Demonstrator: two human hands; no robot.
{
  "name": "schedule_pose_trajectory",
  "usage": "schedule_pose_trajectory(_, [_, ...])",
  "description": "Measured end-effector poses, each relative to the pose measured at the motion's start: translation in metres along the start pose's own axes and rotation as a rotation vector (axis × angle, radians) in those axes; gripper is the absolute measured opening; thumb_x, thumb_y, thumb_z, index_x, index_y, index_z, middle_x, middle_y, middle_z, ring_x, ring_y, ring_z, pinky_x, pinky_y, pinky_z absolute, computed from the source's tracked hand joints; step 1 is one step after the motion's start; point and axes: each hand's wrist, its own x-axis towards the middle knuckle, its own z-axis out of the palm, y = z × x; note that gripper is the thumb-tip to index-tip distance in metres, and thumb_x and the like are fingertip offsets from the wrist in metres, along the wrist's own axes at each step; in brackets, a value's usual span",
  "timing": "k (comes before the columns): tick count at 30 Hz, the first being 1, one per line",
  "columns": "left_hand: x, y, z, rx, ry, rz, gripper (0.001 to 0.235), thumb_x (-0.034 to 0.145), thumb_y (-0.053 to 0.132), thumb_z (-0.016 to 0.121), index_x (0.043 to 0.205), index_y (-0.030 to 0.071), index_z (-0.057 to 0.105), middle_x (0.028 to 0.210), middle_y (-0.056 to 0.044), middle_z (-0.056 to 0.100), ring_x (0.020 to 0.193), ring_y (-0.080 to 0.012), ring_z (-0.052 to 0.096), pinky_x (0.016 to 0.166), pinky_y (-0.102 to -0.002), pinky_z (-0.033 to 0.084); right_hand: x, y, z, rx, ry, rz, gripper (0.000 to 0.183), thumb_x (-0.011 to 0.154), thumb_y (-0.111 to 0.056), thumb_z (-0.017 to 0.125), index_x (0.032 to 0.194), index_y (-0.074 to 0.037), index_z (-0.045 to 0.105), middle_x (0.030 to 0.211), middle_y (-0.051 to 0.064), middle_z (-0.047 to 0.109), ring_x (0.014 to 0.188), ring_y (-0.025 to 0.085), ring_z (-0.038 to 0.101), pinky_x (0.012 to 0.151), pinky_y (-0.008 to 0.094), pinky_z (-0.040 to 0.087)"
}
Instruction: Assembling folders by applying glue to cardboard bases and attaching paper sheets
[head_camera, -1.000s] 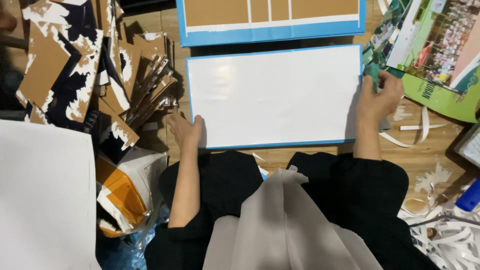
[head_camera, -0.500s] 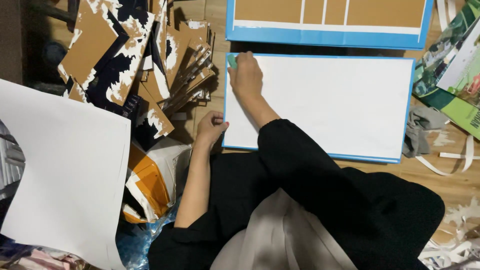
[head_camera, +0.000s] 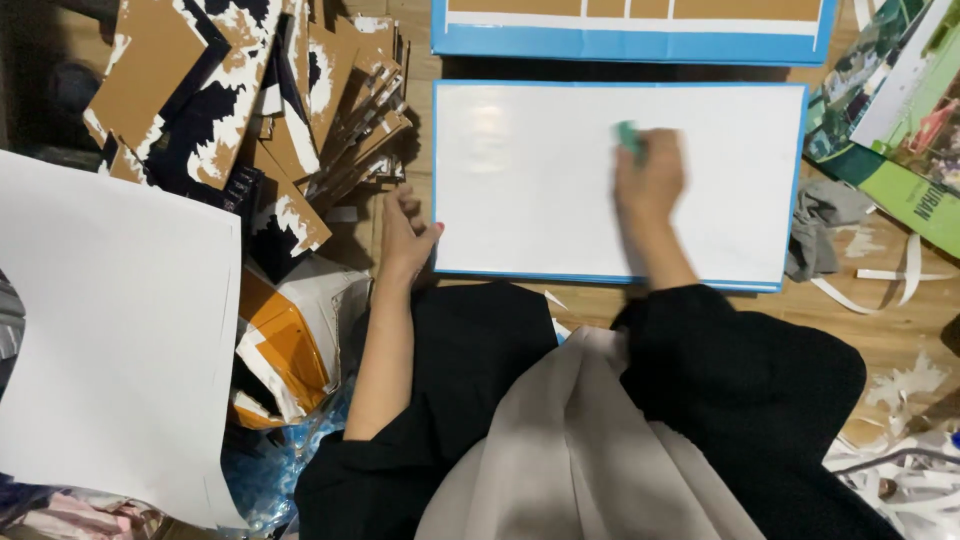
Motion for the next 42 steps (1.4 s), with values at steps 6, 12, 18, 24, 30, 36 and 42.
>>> schedule_pose_trajectory(6, [-0.012,0.092,-0.009,0.780,-0.376,0.167,0.082,0.077,-0.005,0.054,0.142,0.023,0.013,0.149,-0.002,-0.002,0.135,-0.0302,-0.002,0.106,-0.056,0.002,0.014,0.103,-0.056,-0.222,0.419,0.207,0.017,0.068,-0.013,0.071,0.076,-0.009,0.057,0.078,0.009,0.056,0.064,0.028,0.057,0.057,0.042,0.042])
schedule_pose_trajectory(12, [0.005,0.107,-0.012,0.944,-0.388,0.182,0.074,0.069,-0.012,0.052,0.132,0.024,0.037,0.142,-0.002,0.027,0.132,-0.0308,0.016,0.105,-0.058,0.001,-0.104,-0.118,0.047,0.195,-0.163,-0.252,0.022,0.077,-0.016,0.062,0.092,-0.005,0.050,0.087,0.012,0.049,0.079,0.031,0.047,0.062,0.042,0.042])
schedule_pose_trajectory(18, [0.015,0.100,-0.013,1.030,-0.372,0.264,0.069,0.071,-0.020,0.039,0.125,0.022,0.045,0.136,-0.007,0.034,0.128,-0.0348,0.020,0.103,-0.061,0.004,-0.069,-0.005,-0.002,0.124,-0.049,0.070,0.019,0.080,-0.020,0.062,0.094,-0.011,0.052,0.087,0.006,0.053,0.077,0.025,0.053,0.065,0.037,0.041])
schedule_pose_trajectory(24, [0.026,0.094,-0.022,0.948,-0.378,0.332,0.074,0.067,-0.022,0.036,0.122,0.023,0.052,0.125,-0.004,0.042,0.116,-0.0305,0.034,0.096,-0.053,0.017,-0.078,0.069,-0.104,-0.163,0.298,0.091,0.017,0.072,-0.012,0.064,0.085,-0.003,0.055,0.083,0.012,0.052,0.073,0.031,0.053,0.064,0.044,0.040])
schedule_pose_trajectory(30, [0.023,0.096,-0.021,0.942,-0.385,0.312,0.077,0.064,-0.024,0.034,0.124,0.022,0.050,0.124,-0.005,0.043,0.111,-0.0309,0.037,0.095,-0.048,0.024,-0.149,-0.120,0.011,0.241,-0.152,-0.275,0.018,0.082,-0.015,0.057,0.096,-0.004,0.051,0.086,0.012,0.048,0.076,0.029,0.047,0.064,0.039,0.039])
schedule_pose_trajectory(36, [0.029,0.071,-0.006,1.221,-0.258,0.492,0.067,0.061,0.028,0.078,0.121,0.022,0.047,0.124,-0.007,0.044,0.110,-0.0331,0.038,0.087,-0.051,0.030,-0.173,-0.160,0.028,0.108,-0.241,-0.539,0.022,0.076,-0.007,0.065,0.092,-0.002,0.051,0.080,0.011,0.044,0.065,0.026,0.044,0.049,0.033,0.037])
schedule_pose_trajectory(42, [0.030,0.067,0.016,1.572,-0.129,0.466,0.081,0.054,0.020,0.076,0.126,0.022,0.038,0.128,-0.007,0.044,0.121,-0.0300,0.031,0.097,-0.055,0.019,-0.148,-0.033,-0.049,-0.029,-0.170,0.061,0.018,0.081,-0.028,0.058,0.092,-0.014,0.053,0.084,0.005,0.056,0.072,0.027,0.055,0.056,0.041,0.041])
